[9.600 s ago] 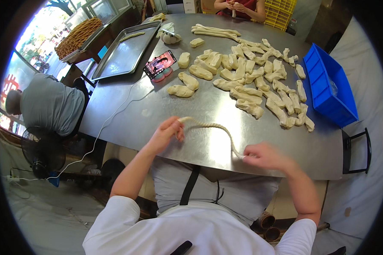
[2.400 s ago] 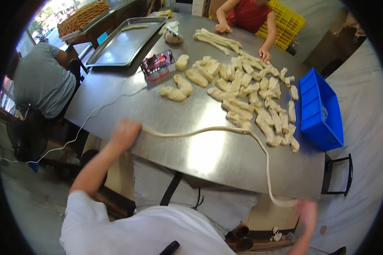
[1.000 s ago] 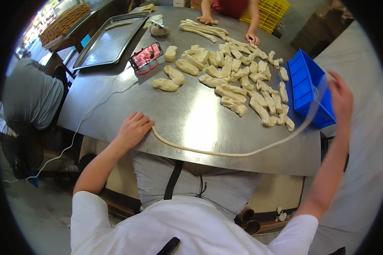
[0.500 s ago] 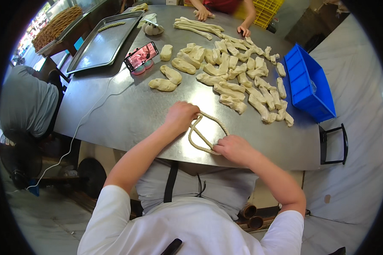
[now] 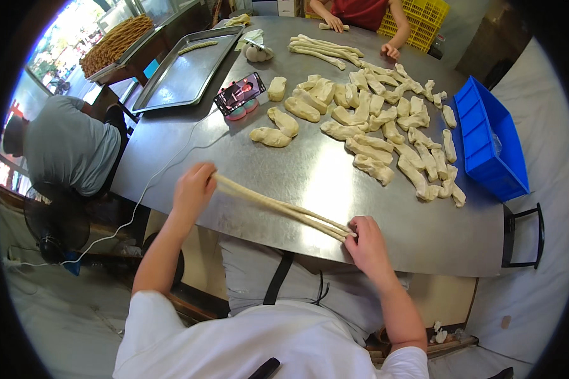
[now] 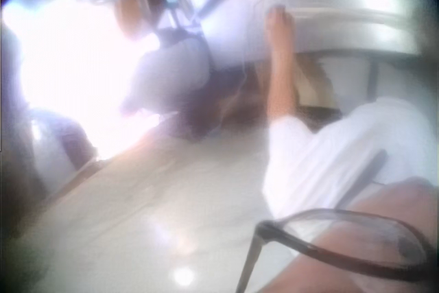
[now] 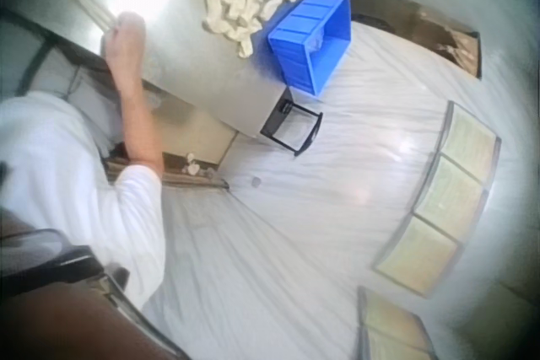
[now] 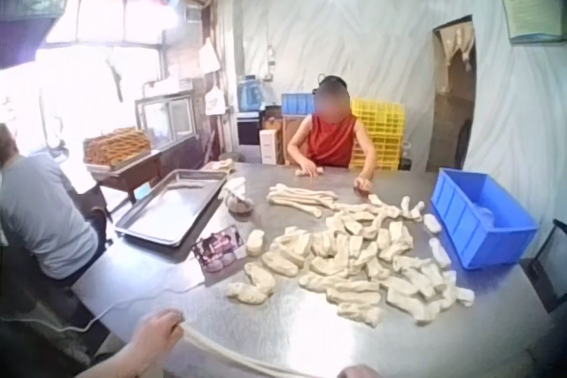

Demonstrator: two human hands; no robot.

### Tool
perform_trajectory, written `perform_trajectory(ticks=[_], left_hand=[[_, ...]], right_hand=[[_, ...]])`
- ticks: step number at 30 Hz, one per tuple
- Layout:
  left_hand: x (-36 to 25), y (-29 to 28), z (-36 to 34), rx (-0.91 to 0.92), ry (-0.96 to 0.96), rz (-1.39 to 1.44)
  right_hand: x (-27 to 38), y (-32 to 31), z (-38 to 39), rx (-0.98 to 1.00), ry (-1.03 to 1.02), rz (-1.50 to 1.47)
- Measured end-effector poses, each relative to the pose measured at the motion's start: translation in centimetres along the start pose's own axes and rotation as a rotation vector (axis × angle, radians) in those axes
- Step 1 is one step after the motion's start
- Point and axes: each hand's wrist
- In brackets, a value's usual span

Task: The person prepares dough for mahua by rolling it into long thin ropes and twisting them together.

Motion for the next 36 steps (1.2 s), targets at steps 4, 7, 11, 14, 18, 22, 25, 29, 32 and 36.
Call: perform_trajectory(ticks=[4, 7, 11, 14, 18, 22, 25, 29, 32, 36], left_hand=[[-3.9, -5.6, 1.6, 0.117, -0.278, 0.366], [-2.7, -2.7, 0.2, 0.444, -0.482, 0.618], [-8.0, 5.7, -4.0, 0.702, -0.329, 0.542], [-9.9, 12.2, -6.4, 0.617, -0.254, 0.476], [-5.1, 13.6, -5.8, 0.591, -0.275, 0.613], [-1.1, 11.7, -5.5, 0.638, -0.298, 0.860], [0.2, 10.9, -6.2, 0.624, -0.210, 0.825], [1.9, 10.1, -5.0, 0.523, -0.223, 0.784], [2.7, 10.9, -4.9, 0.449, -0.296, 0.749], [2.6, 10.4, -5.2, 0.415, -0.327, 0.695]], right_hand=[[1.5, -0.8, 0.2, 0.002, -0.002, 0.314], [-1.5, -7.9, -1.9, -0.151, 0.054, 0.493], [-9.0, -17.9, -2.5, -0.441, 0.124, 0.519], [-12.6, -12.1, -0.1, -0.321, 0.542, 0.531], [-1.8, -3.0, 9.5, 0.136, 0.176, 0.517], [3.1, -0.4, 7.3, -0.195, 0.041, 0.490], [2.3, 2.4, 5.3, -0.002, -0.225, 0.503], [1.2, -3.5, 1.9, 0.254, -0.167, 0.173], [-2.4, -5.3, -1.1, -0.048, 0.071, 0.388], [4.6, 2.5, 4.2, 0.160, -0.147, 0.677]])
Point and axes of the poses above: each hand's wrist, its own z-axis away from the middle knuckle, its own y-axis out of the palm, x = y × z, and after that the axes turned 2 degrees about y, right-handed
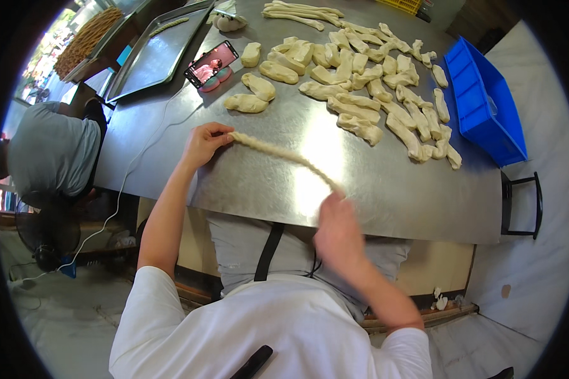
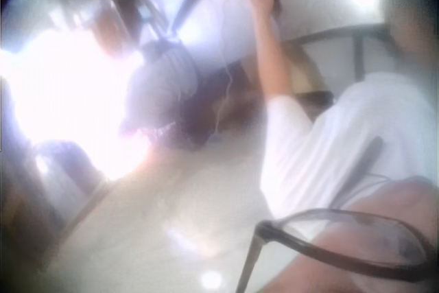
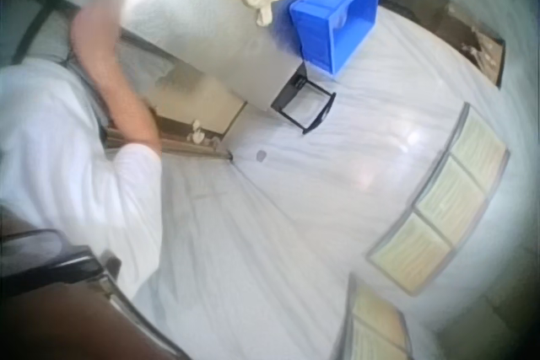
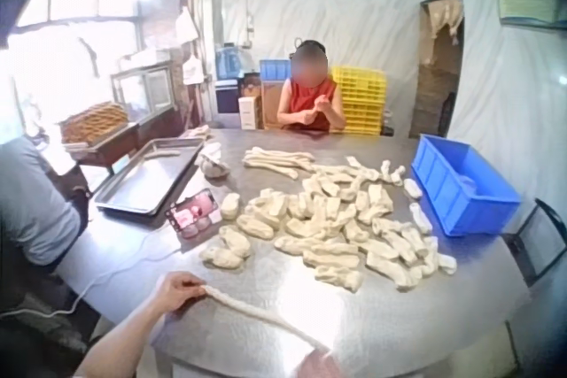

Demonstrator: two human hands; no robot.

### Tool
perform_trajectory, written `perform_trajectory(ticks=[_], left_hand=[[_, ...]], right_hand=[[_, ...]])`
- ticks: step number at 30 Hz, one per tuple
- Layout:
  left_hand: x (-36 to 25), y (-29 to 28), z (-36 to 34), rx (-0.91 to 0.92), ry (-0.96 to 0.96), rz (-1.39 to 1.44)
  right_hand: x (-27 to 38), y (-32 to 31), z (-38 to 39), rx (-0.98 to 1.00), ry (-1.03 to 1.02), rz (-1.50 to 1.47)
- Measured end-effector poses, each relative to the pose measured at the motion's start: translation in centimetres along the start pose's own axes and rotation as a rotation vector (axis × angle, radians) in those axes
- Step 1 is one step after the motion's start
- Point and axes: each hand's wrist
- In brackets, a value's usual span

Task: The person prepares dough for mahua by rolling it into long thin ropes and twisting them together.

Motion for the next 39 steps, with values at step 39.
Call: perform_trajectory(ticks=[39], left_hand=[[-5.7, 11.7, 14.0, 0.087, 0.688, -0.874]], right_hand=[[-5.4, -0.7, 0.6, -0.181, -0.071, -0.184]])
Point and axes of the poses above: each hand's wrist, its own z-axis away from the middle knuckle, its own y-axis out of the palm, x = y × z, and after that the axes turned 2 degrees about y, right-handed
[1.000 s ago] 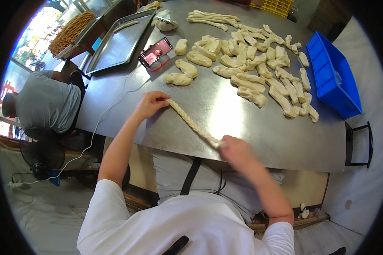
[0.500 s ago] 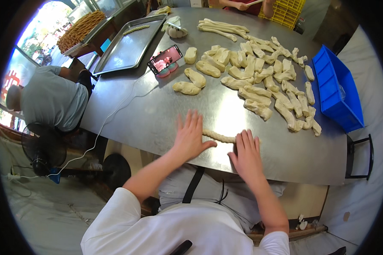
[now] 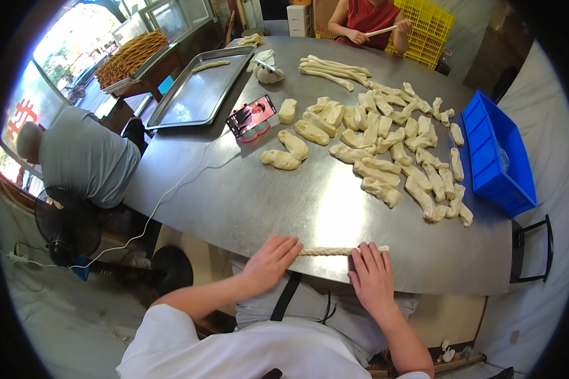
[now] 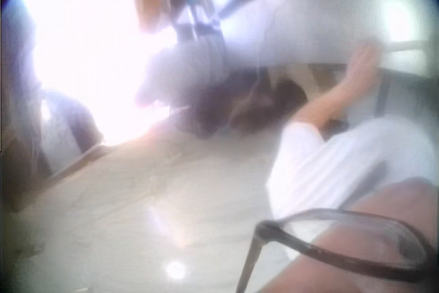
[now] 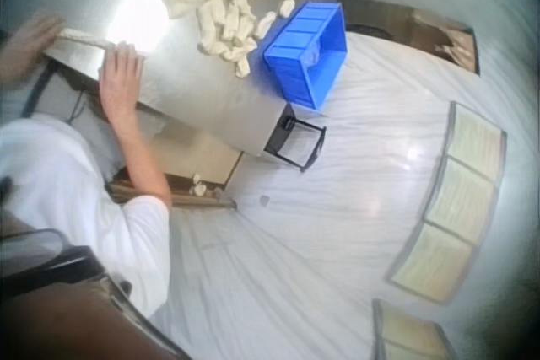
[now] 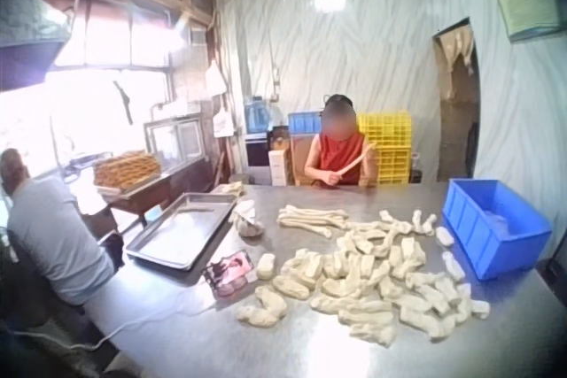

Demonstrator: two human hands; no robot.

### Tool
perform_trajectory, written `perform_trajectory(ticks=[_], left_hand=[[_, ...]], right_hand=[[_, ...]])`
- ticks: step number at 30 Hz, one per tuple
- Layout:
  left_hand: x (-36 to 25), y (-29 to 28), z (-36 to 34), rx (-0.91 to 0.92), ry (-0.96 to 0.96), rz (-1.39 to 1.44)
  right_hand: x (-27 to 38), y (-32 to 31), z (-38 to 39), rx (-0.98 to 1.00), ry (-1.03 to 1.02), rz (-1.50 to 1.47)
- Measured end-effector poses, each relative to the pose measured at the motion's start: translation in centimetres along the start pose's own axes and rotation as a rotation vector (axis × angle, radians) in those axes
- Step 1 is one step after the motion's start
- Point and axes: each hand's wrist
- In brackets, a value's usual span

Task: The person prepares dough for mahua by rolling it into long thin ropes and twisting them together.

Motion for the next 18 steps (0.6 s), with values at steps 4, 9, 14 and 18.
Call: perform_trajectory(ticks=[4, 9, 14, 18], left_hand=[[0.2, 0.9, -5.5, 0.158, -0.218, 0.056], [6.0, 0.7, -13.0, 0.121, 0.211, -0.055], [5.9, 3.4, -16.8, 0.032, 0.257, 0.169], [4.9, 3.7, -17.9, 0.082, 0.286, 0.144]], right_hand=[[2.1, 2.2, -6.1, 0.007, -0.073, -0.044], [-4.3, 2.2, -11.1, 0.107, -0.281, -0.128], [-5.6, 3.0, -12.5, -0.034, -0.218, -0.199], [-9.6, 2.2, -11.0, -0.088, -0.102, -0.223]])
Point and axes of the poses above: each hand's wrist, its own z-axis away from the middle knuckle, its own y-axis out of the palm, x = y × z, and after that the axes turned 2 degrees about y, right-handed
